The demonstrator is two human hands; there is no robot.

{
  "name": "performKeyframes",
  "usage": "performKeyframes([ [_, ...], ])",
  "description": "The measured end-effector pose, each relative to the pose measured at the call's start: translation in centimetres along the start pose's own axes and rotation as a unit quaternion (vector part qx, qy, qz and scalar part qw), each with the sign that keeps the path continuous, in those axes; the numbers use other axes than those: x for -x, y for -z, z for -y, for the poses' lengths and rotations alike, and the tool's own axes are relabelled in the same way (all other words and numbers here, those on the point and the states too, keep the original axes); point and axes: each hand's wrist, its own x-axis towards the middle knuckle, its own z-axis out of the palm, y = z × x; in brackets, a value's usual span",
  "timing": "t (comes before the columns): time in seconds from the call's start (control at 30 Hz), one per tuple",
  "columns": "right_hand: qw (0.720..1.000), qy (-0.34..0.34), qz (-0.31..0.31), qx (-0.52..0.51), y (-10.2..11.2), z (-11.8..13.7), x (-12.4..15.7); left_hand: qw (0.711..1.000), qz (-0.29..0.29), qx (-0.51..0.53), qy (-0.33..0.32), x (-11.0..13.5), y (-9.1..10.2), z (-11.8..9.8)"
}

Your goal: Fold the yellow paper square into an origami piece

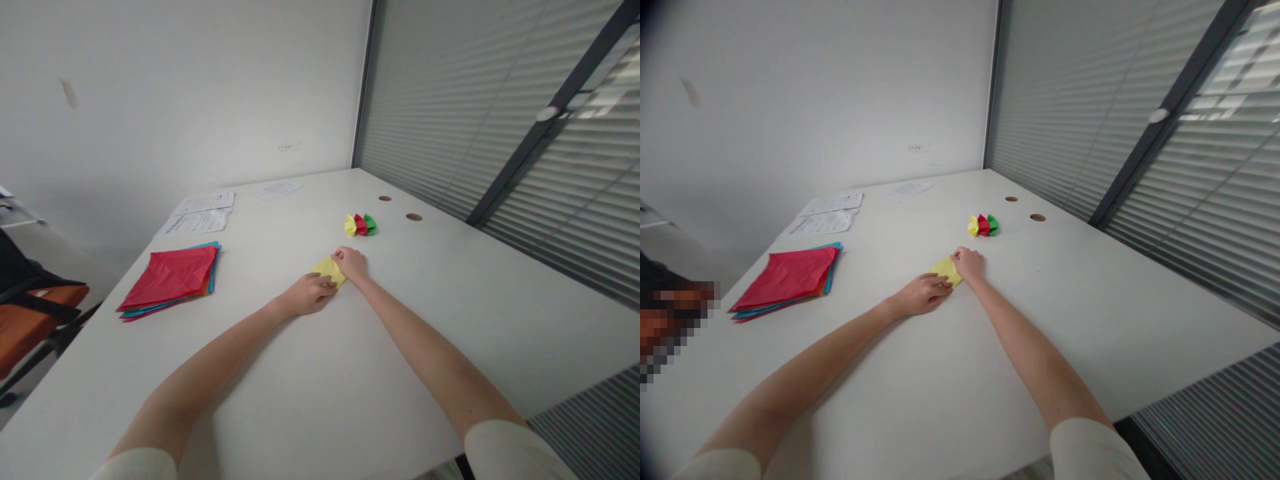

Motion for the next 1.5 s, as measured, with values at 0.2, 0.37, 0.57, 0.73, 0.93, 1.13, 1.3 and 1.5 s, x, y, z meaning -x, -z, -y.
performKeyframes([
  [0.2, 1.0, -0.019, 0.004, -0.017, 0.09, 0.09, -0.18, 1.0, -0.003, 0.004, 0.011, -0.05, -0.06, -0.1],
  [0.37, 0.999, -0.033, 0.005, -0.022, 0.19, 0.36, -0.31, 1.0, 0.0, 0.021, 0.011, -0.08, 0.11, -0.22],
  [0.57, 0.998, -0.059, 0.002, -0.021, -0.04, 0.69, -0.61, 0.998, 0.002, 0.049, 0.049, -0.05, 0.51, -0.38],
  [0.73, 0.998, -0.056, -0.013, -0.027, -0.18, 0.75, -0.53, 0.998, 0.009, 0.045, 0.05, -0.17, 0.63, -0.44],
  [0.93, 0.997, -0.045, -0.003, -0.057, 0.09, 0.4, -0.23, 0.998, 0.001, 0.042, 0.055, -0.18, 0.72, -0.2],
  [1.13, 0.997, -0.05, 0.0, -0.052, -0.07, 0.14, -0.23, 0.997, -0.004, 0.067, 0.038, 0.25, 0.54, 0.27],
  [1.3, 0.999, -0.038, -0.02, -0.02, -0.2, 0.48, 0.05, 0.997, 0.001, 0.065, 0.041, 0.27, 0.41, 0.33],
  [1.5, 0.999, -0.014, -0.031, 0.002, -0.21, 0.65, 0.32, 0.997, 0.01, 0.059, 0.043, 0.18, 0.47, 0.29],
])
